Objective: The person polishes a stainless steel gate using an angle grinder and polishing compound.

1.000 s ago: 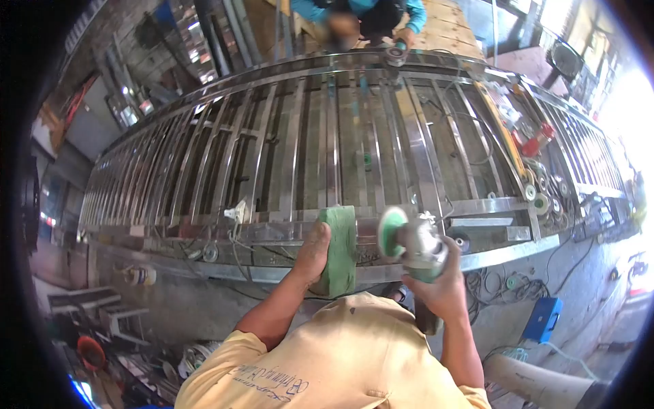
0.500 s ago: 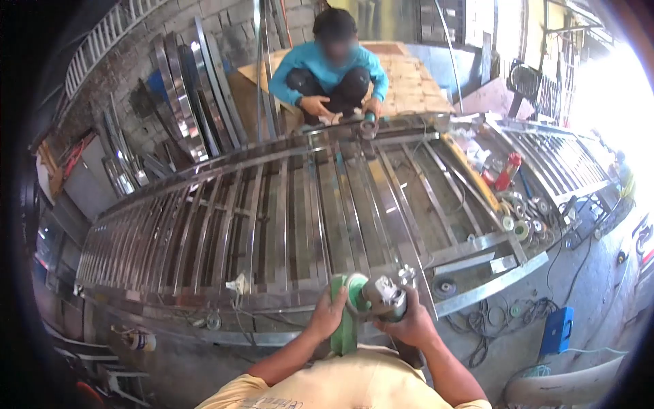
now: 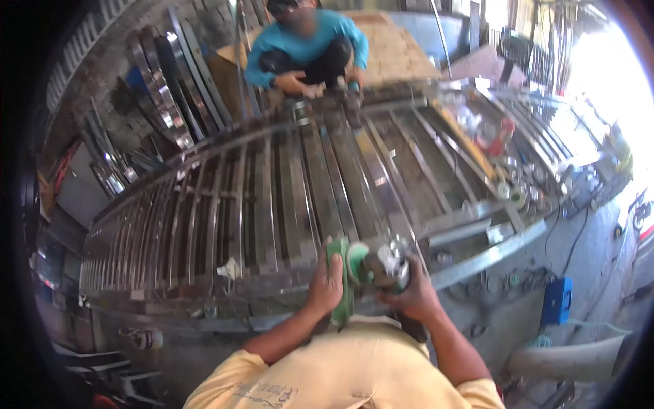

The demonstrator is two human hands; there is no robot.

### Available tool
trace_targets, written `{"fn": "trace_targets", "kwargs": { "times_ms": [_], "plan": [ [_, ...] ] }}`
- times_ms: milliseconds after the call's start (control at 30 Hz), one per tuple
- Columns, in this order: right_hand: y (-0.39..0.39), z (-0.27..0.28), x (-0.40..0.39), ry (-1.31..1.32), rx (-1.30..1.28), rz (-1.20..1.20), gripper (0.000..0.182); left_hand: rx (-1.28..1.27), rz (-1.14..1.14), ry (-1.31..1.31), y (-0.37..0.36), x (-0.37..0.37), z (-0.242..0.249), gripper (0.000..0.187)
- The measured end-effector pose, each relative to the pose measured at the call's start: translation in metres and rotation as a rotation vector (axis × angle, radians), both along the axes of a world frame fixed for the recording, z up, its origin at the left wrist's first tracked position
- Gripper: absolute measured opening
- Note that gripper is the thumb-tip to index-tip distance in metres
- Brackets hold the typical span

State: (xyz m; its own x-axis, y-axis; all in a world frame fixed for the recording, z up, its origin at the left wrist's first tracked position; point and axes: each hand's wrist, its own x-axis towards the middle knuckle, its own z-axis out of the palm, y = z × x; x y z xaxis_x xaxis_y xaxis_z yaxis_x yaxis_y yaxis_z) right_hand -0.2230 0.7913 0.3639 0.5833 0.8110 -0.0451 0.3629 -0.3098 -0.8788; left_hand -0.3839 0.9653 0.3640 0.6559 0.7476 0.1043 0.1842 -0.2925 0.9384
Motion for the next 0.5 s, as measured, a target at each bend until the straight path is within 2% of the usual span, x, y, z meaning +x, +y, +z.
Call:
{"fn": "trace_targets", "kwargs": {
  "times_ms": [33,200,300,333,433,467,500],
  "plan": [
    [0.002,0.012,0.001,0.093,-0.056,-0.010,0.110,0.021,-0.002,0.009,-0.004,-0.001,-0.003,0.060],
    [-0.003,0.011,0.011,0.082,-0.056,-0.057,0.109,0.118,-0.025,-0.005,-0.003,0.017,-0.007,0.068],
    [-0.002,0.008,0.023,0.138,-0.011,-0.179,0.110,0.211,-0.095,0.003,-0.010,0.033,-0.008,0.068],
    [-0.003,0.014,0.029,0.121,-0.047,-0.266,0.104,0.248,-0.130,0.010,-0.015,0.037,-0.006,0.069],
    [-0.012,-0.023,0.082,0.363,0.234,-0.403,0.085,0.258,-0.394,0.067,-0.035,0.058,0.018,0.066],
    [-0.025,-0.028,0.098,0.570,0.335,-0.337,0.081,0.265,-0.398,0.012,-0.039,0.070,0.018,0.059],
    [-0.040,-0.030,0.114,0.774,0.440,-0.263,0.077,0.168,-0.406,0.013,-0.039,0.085,0.016,0.058]
  ]
}}
